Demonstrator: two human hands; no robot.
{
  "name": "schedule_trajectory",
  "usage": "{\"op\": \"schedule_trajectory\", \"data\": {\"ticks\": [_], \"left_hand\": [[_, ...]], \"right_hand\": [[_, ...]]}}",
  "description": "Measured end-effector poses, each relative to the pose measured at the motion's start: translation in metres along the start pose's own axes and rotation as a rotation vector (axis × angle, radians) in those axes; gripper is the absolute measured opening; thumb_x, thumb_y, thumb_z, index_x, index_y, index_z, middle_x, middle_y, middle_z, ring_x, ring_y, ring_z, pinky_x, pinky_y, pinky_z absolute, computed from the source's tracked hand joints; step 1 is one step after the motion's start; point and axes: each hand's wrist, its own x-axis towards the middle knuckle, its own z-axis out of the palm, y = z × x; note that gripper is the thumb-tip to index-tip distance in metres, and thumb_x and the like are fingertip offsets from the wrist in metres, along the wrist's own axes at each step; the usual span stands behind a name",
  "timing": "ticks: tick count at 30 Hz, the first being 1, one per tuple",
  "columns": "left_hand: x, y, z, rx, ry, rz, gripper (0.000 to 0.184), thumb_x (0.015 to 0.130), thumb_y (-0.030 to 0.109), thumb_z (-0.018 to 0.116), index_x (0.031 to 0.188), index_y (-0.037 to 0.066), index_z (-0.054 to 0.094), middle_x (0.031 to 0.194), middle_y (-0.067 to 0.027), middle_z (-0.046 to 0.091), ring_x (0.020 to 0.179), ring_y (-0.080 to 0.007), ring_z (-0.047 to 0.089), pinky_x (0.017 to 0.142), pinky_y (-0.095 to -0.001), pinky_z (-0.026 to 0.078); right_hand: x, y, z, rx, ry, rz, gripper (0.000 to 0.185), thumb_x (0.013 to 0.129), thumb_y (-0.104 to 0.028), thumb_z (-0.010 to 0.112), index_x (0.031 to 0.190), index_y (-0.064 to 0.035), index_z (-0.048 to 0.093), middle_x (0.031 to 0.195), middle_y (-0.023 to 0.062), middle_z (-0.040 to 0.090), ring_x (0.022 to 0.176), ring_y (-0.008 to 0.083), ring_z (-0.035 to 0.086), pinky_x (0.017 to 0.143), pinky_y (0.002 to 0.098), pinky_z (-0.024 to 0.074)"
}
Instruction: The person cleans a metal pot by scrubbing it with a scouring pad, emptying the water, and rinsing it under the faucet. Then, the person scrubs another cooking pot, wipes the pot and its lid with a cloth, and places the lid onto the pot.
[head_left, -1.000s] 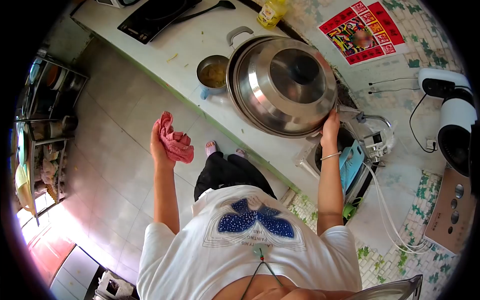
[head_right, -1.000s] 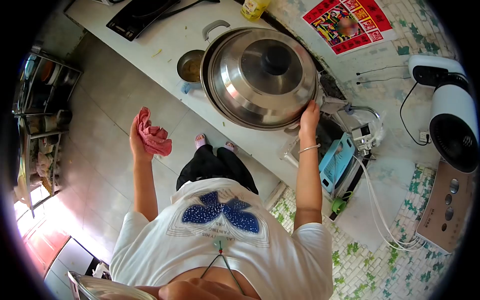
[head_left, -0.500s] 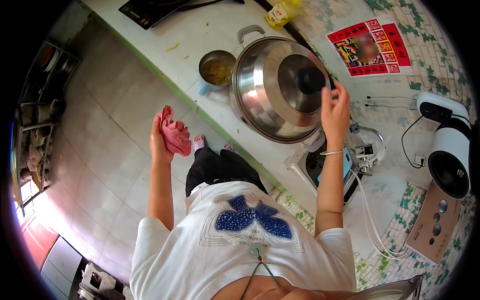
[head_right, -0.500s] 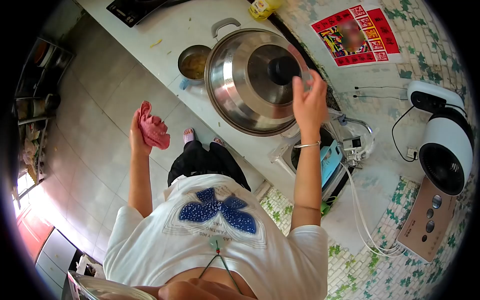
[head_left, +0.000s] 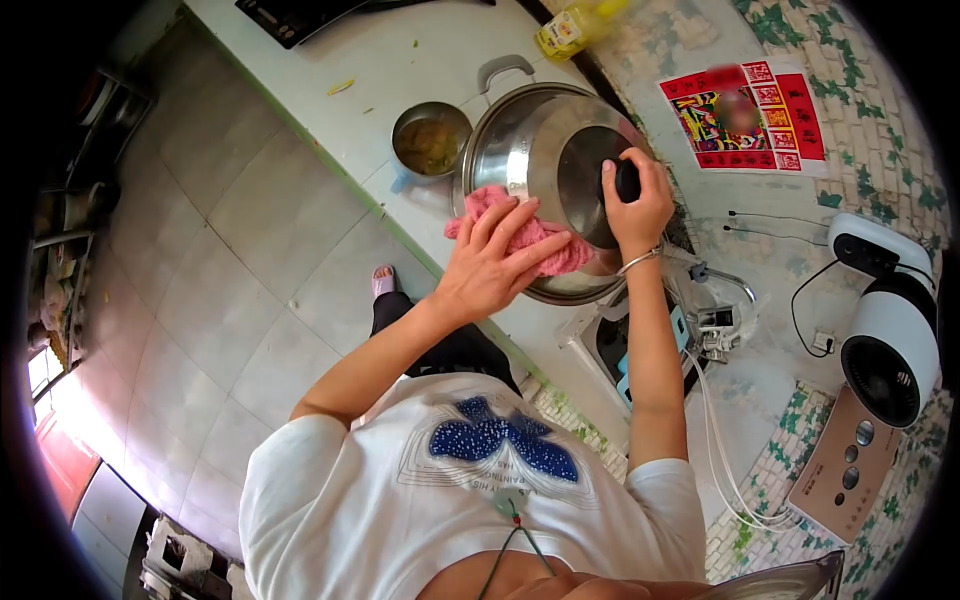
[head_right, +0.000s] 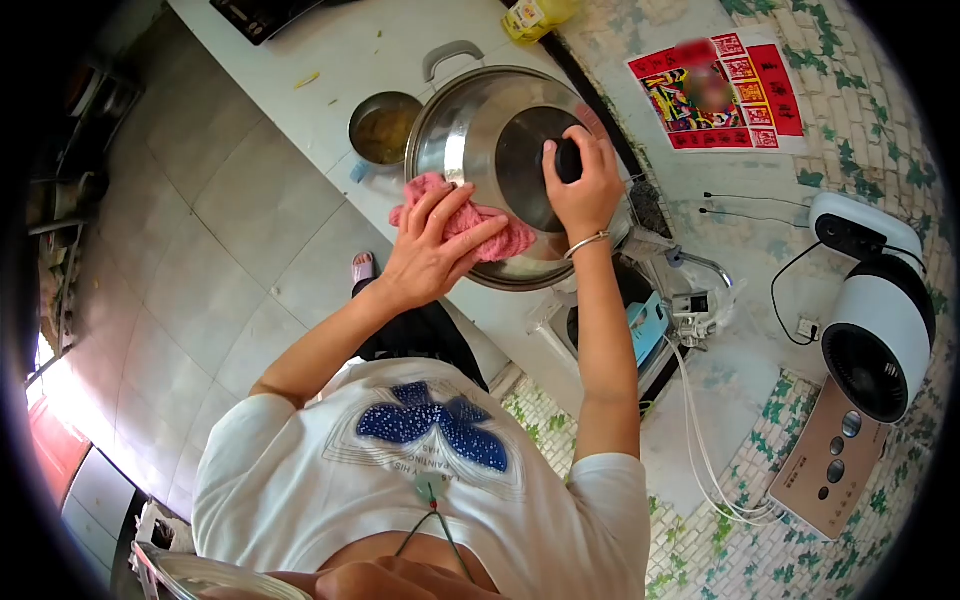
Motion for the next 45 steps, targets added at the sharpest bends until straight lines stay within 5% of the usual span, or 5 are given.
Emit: {"op": "schedule_trajectory", "data": {"ticks": [13,26,28,36,45], "left_hand": [[0.224,-0.105,0.071,0.346,-0.19,-0.142,0.028,0.085,0.031,0.048,0.107,0.021,0.062,0.123,-0.012,0.047,0.112,-0.0345,0.043,0.095,-0.0442,0.033],[0.094,0.002,0.001,-0.323,-0.014,0.127,0.014,0.086,0.012,0.047,0.086,0.001,0.056,0.081,-0.011,0.053,0.078,-0.0296,0.05,0.077,-0.04,0.035],[0.075,0.045,-0.007,-0.602,-0.17,-0.18,0.015,0.089,0.01,0.043,0.086,0.0,0.054,0.077,-0.0129,0.053,0.07,-0.0281,0.05,0.071,-0.0377,0.037],[0.065,0.144,0.078,-0.473,-0.447,-0.036,0.011,0.084,0.007,0.052,0.089,0.0,0.059,0.077,-0.0128,0.052,0.068,-0.027,0.05,0.062,-0.0337,0.04],[0.039,0.233,0.275,-0.26,-0.876,0.027,0.022,0.082,0.024,0.058,0.097,0.008,0.06,0.086,-0.0095,0.059,0.071,-0.0272,0.058,0.06,-0.0352,0.046]], "right_hand": [[0.0,0.002,0.003,-0.002,0.022,0.03,0.024,0.07,-0.017,0.068,0.091,-0.0122,0.057,0.081,0.0035,0.058,0.069,0.0251,0.058,0.058,0.0339,0.0484],[-0.005,-0.002,-0.007,0.082,-0.097,0.274,0.028,0.073,-0.03,0.066,0.095,-0.0153,0.057,0.088,0.0052,0.059,0.08,0.0267,0.058,0.067,0.0358,0.0479],[-0.005,-0.005,-0.037,0.297,-0.246,0.297,0.045,0.074,-0.034,0.066,0.112,-0.0148,0.053,0.101,0.011,0.051,0.091,0.027,0.053,0.075,0.0357,0.0453],[-0.167,-0.003,-0.16,1.332,0.012,0.696,0.046,0.079,-0.014,0.063,0.12,-0.0049,0.044,0.115,0.0111,0.049,0.1,0.0168,0.053,0.084,0.0277,0.0422],[-0.356,0.123,-0.205,0.355,-0.024,0.854,0.013,0.083,-0.01,0.054,0.089,0.0011,0.053,0.079,0.0135,0.054,0.072,0.0288,0.054,0.066,0.0357,0.0431]]}}
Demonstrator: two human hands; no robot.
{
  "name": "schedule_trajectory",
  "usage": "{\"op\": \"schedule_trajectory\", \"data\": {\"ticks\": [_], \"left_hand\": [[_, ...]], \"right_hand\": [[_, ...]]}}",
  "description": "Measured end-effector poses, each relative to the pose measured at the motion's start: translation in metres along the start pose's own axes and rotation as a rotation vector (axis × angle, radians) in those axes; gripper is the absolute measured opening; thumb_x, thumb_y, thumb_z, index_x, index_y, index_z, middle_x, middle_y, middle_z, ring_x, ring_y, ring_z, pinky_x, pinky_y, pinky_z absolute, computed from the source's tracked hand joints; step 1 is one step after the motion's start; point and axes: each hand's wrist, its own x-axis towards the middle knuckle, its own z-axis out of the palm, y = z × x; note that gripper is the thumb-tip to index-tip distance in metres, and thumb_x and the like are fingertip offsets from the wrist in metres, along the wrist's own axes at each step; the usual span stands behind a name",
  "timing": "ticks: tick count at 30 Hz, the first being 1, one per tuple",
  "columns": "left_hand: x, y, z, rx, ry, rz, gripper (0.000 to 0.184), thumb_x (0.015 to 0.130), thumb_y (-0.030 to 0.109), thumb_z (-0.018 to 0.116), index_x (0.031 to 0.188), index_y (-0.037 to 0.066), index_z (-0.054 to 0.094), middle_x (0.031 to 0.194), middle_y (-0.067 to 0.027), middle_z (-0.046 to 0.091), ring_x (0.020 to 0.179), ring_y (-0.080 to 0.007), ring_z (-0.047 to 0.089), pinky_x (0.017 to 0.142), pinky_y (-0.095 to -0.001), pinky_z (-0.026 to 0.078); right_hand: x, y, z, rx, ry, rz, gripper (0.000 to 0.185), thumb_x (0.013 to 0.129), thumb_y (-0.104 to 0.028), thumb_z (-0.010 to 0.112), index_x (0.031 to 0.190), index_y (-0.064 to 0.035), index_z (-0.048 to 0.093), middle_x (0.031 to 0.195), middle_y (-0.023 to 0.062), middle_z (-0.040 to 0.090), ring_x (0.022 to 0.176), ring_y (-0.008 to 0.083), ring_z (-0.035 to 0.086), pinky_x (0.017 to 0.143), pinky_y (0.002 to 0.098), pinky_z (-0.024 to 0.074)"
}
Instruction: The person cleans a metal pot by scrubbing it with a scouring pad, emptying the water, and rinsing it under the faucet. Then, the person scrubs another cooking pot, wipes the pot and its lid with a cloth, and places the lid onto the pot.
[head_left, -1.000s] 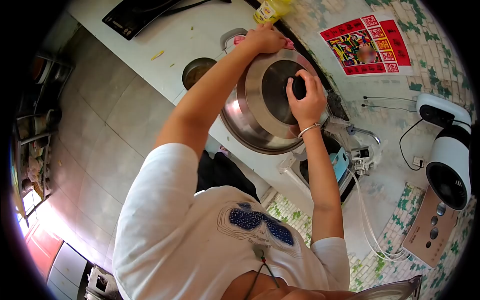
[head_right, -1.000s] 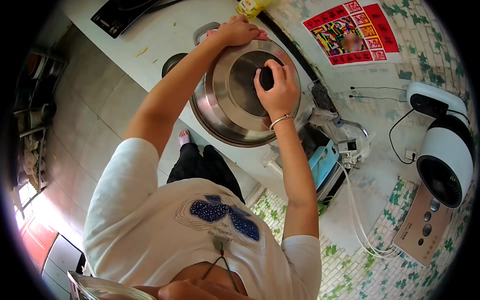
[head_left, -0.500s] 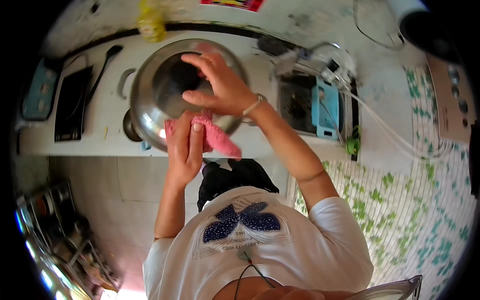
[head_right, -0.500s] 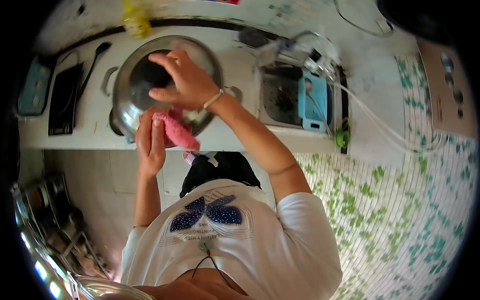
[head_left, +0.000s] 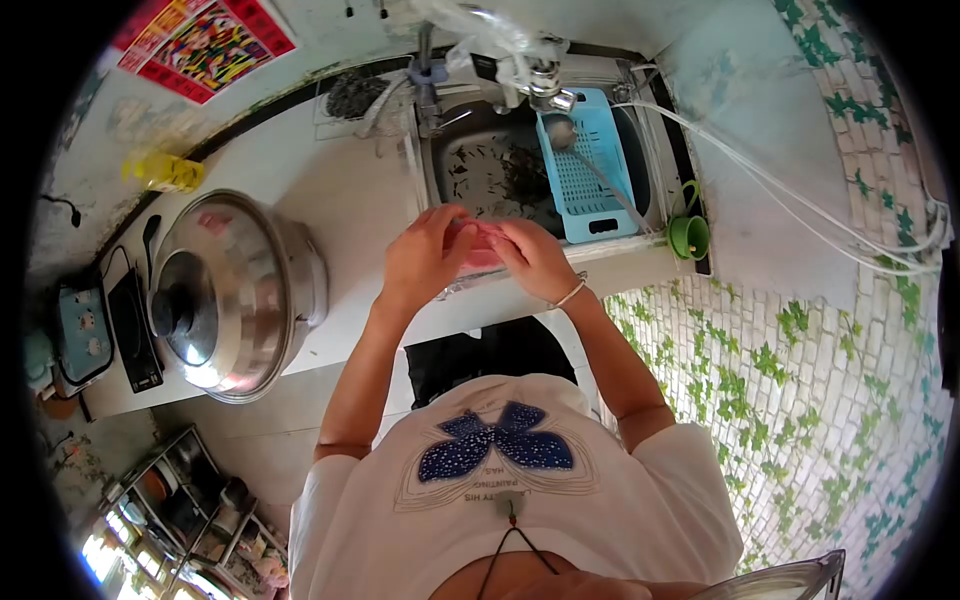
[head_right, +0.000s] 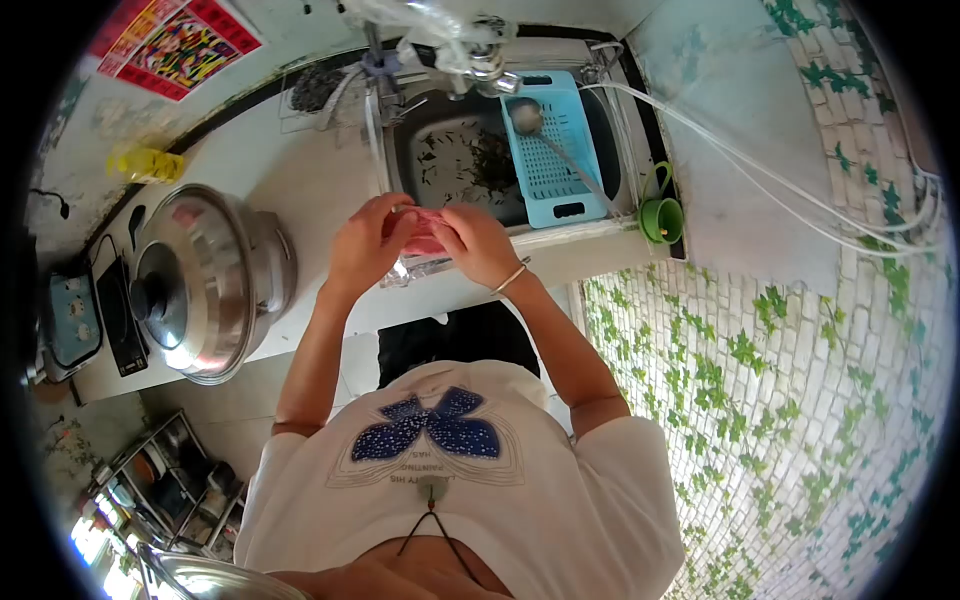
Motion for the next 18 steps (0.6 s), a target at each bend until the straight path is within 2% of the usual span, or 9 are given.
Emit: {"op": "schedule_trajectory", "data": {"ticks": [3,5,8,11,12,15,16,17,18], "left_hand": [[0.032,-0.002,0.025,0.104,-0.2,-0.111,0.034,0.08,0.033,0.059,0.106,0.011,0.056,0.095,-0.01,0.064,0.084,-0.0274,0.061,0.069,-0.0367,0.048],[0.046,-0.009,0.039,0.107,-0.215,0.128,0.028,0.079,0.028,0.06,0.101,0.012,0.058,0.08,-0.0107,0.064,0.072,-0.0282,0.06,0.064,-0.0363,0.046],[0.071,-0.012,0.037,0.152,-0.378,-0.058,0.024,0.078,0.022,0.06,0.099,0.011,0.059,0.079,-0.0105,0.063,0.071,-0.0288,0.059,0.064,-0.036,0.045],[0.075,-0.015,0.024,0.095,-0.481,-0.185,0.022,0.077,0.015,0.058,0.097,0.007,0.06,0.078,-0.0126,0.062,0.068,-0.027,0.06,0.063,-0.0348,0.045],[0.07,-0.017,0.016,0.1,-0.477,-0.207,0.022,0.077,0.015,0.058,0.097,0.007,0.06,0.078,-0.0126,0.062,0.068,-0.027,0.06,0.063,-0.0348,0.045],[0.057,-0.024,-0.016,-0.102,-0.501,-0.32,0.019,0.077,0.011,0.055,0.093,0.003,0.06,0.078,-0.0142,0.063,0.068,-0.0235,0.06,0.063,-0.0339,0.045],[0.052,-0.027,-0.028,-0.221,-0.337,-0.458,0.019,0.078,0.013,0.055,0.094,0.003,0.06,0.081,-0.0129,0.064,0.07,-0.0235,0.06,0.063,-0.0348,0.046],[0.048,-0.03,-0.041,-0.337,-0.162,-0.586,0.019,0.08,0.015,0.055,0.094,0.004,0.061,0.084,-0.0116,0.065,0.072,-0.0235,0.061,0.063,-0.0356,0.047],[0.045,-0.03,-0.048,-0.332,-0.134,-0.594,0.019,0.08,0.015,0.055,0.094,0.004,0.061,0.084,-0.0116,0.065,0.072,-0.0235,0.061,0.063,-0.0356,0.047]], "right_hand": [[-0.003,0.033,-0.016,0.162,0.152,0.04,0.015,0.085,-0.014,0.051,0.083,0.0009,0.052,0.072,0.0121,0.05,0.069,0.0309,0.05,0.064,0.0368,0.0401],[0.0,0.058,-0.027,0.232,0.215,0.029,0.021,0.087,-0.018,0.052,0.078,0.0015,0.052,0.068,0.01,0.049,0.064,0.0241,0.049,0.06,0.0327,0.0391],[0.006,0.082,-0.049,0.494,-0.099,0.55,0.023,0.089,-0.024,0.053,0.08,-0.0029,0.057,0.063,-0.0058,0.043,0.059,0.0031,0.039,0.054,0.0196,0.0341],[0.01,0.081,-0.049,0.695,-0.237,0.651,0.025,0.089,-0.027,0.053,0.083,-0.0029,0.059,0.065,-0.006,0.046,0.06,0.0034,0.041,0.053,0.0196,0.0346],[0.005,0.088,-0.044,0.718,-0.356,0.66,0.026,0.089,-0.028,0.052,0.094,-0.0031,0.059,0.071,-0.0039,0.05,0.065,0.0041,0.047,0.057,0.0199,0.0405],[-0.004,0.075,-0.023,0.971,-0.453,0.615,0.025,0.09,-0.026,0.05,0.096,-0.0024,0.056,0.073,-0.0006,0.05,0.066,0.0067,0.044,0.058,0.0217,0.0382],[-0.011,0.074,-0.011,1.113,-0.498,0.64,0.027,0.091,-0.025,0.05,0.109,-0.0051,0.05,0.083,0.0022,0.053,0.074,0.0085,0.047,0.067,0.0241,0.042],[-0.008,0.075,-0.013,1.095,-0.652,0.573,0.029,0.091,-0.028,0.049,0.108,-0.0048,0.05,0.09,0.0045,0.056,0.086,0.0148,0.055,0.083,0.0289,0.045],[-0.002,0.074,-0.008,1.097,-0.678,0.555,0.029,0.091,-0.028,0.049,0.108,-0.0048,0.05,0.09,0.0045,0.056,0.086,0.0148,0.055,0.083,0.0289,0.045]]}}
